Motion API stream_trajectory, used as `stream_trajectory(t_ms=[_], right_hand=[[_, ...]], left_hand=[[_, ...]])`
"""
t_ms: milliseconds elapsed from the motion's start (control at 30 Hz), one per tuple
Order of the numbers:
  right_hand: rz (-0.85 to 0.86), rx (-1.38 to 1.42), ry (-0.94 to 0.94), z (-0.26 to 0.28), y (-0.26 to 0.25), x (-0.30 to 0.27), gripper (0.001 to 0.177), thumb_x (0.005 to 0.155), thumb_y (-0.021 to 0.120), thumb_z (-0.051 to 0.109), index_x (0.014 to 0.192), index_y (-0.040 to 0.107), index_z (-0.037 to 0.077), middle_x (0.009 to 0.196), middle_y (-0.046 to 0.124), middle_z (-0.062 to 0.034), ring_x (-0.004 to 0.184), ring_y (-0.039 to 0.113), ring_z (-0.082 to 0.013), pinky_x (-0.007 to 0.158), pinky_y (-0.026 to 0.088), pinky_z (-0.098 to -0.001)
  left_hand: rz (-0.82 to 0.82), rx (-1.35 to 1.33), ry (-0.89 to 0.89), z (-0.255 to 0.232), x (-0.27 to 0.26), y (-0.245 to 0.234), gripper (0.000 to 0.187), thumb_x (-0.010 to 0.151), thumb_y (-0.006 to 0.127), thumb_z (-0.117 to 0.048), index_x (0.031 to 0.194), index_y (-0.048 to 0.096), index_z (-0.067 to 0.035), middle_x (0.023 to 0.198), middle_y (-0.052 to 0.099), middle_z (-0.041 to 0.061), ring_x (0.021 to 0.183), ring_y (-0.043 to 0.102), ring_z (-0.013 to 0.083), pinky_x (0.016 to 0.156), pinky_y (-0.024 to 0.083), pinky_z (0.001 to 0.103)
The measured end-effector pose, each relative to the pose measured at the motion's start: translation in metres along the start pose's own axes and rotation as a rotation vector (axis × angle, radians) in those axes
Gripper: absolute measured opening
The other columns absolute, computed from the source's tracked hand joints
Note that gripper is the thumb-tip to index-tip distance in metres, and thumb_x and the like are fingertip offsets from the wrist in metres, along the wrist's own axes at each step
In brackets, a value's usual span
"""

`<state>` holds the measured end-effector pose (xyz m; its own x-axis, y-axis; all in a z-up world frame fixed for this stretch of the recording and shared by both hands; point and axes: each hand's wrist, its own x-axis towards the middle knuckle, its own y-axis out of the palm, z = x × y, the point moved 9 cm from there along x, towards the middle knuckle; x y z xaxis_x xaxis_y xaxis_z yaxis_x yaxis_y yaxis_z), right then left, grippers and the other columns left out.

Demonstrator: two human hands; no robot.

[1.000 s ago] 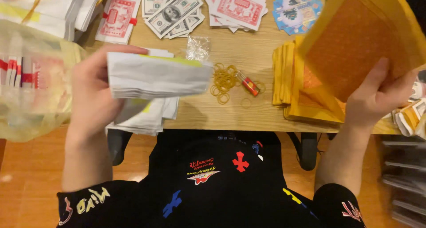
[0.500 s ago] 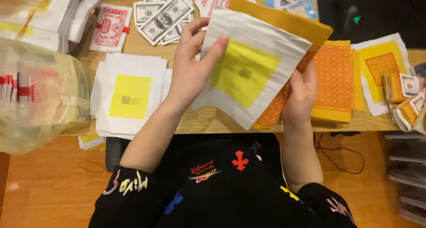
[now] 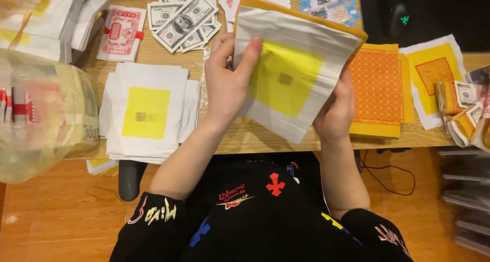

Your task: Sorting and stacking various types of ritual paper and hell bank notes on a desk

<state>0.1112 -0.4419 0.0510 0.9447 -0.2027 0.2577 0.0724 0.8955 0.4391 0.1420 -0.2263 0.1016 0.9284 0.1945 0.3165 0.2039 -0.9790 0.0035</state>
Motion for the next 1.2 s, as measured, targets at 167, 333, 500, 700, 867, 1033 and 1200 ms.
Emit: stream_trajectory(t_ms=[167, 333, 500, 700, 867, 1033, 1200], right_hand=[[0.072, -0.019, -0.039, -0.001, 0.007, -0.005, 0.046, 0.102, 0.047, 0.035, 0.138, 0.045, 0.008, 0.134, 0.056, -0.0113, 0.125, 0.054, -0.0250, 0.108, 0.045, -0.0389], [-0.004, -0.140, -0.118, 0.001, -0.003, -0.008, 0.039, 0.104, 0.053, 0.022, 0.138, 0.043, 0.006, 0.132, 0.055, -0.0099, 0.121, 0.055, -0.0201, 0.105, 0.046, -0.0345], [-0.010, -0.112, -0.097, -0.003, -0.005, -0.009, 0.041, 0.104, 0.051, 0.021, 0.141, 0.041, 0.006, 0.135, 0.054, -0.0101, 0.123, 0.053, -0.0195, 0.108, 0.044, -0.0336], [0.005, -0.187, -0.114, -0.002, -0.004, -0.009, 0.040, 0.105, 0.052, 0.022, 0.141, 0.042, 0.006, 0.137, 0.053, -0.0094, 0.127, 0.052, -0.0210, 0.109, 0.044, -0.0348], [0.024, -0.199, -0.200, 0.001, -0.009, -0.001, 0.031, 0.104, 0.044, 0.009, 0.134, 0.046, 0.001, 0.108, 0.064, -0.0160, 0.096, 0.065, -0.0197, 0.088, 0.059, -0.0431], [-0.017, -0.254, -0.207, 0.029, 0.003, -0.011, 0.031, 0.103, 0.049, 0.013, 0.133, 0.048, 0.005, 0.131, 0.056, -0.0101, 0.123, 0.054, -0.0207, 0.109, 0.044, -0.0337], [0.077, -0.374, -0.166, 0.027, -0.016, -0.009, 0.031, 0.101, 0.052, 0.013, 0.130, 0.053, 0.003, 0.127, 0.059, -0.0080, 0.120, 0.054, -0.0194, 0.106, 0.047, -0.0348]], left_hand=[[-0.039, -0.005, 0.034, -0.002, -0.002, -0.003, 0.039, 0.088, 0.066, -0.032, 0.063, 0.044, -0.013, 0.081, 0.037, -0.003, 0.069, 0.035, 0.0070, 0.057, 0.024, 0.023], [0.019, -0.008, 0.066, -0.009, -0.006, 0.000, 0.026, 0.089, 0.066, -0.031, 0.079, 0.066, -0.008, 0.089, 0.047, -0.002, 0.083, 0.048, 0.0092, 0.067, 0.037, 0.021], [0.013, 0.018, 0.108, -0.012, -0.007, -0.002, 0.033, 0.089, 0.066, -0.028, 0.068, 0.053, -0.007, 0.090, 0.045, 0.000, 0.083, 0.047, 0.0102, 0.070, 0.036, 0.021], [0.023, 0.030, 0.106, -0.013, -0.009, -0.003, 0.032, 0.089, 0.066, -0.028, 0.069, 0.054, -0.007, 0.093, 0.046, 0.000, 0.087, 0.049, 0.0111, 0.070, 0.040, 0.021], [0.012, -0.115, 0.163, -0.004, -0.014, -0.005, 0.030, 0.087, 0.076, -0.024, 0.090, 0.051, -0.008, 0.093, 0.050, 0.002, 0.086, 0.047, 0.0087, 0.078, 0.040, 0.024], [0.146, -0.451, -0.132, -0.008, -0.013, -0.004, 0.085, 0.081, 0.076, -0.011, 0.148, 0.024, -0.017, 0.097, 0.066, 0.011, 0.089, 0.064, 0.0154, 0.079, 0.051, 0.026], [0.482, -0.084, -0.157, -0.020, -0.015, 0.006, 0.024, 0.083, 0.071, -0.029, 0.095, 0.073, -0.009, 0.091, 0.072, -0.004, 0.084, 0.063, 0.0048, 0.073, 0.052, 0.022]])
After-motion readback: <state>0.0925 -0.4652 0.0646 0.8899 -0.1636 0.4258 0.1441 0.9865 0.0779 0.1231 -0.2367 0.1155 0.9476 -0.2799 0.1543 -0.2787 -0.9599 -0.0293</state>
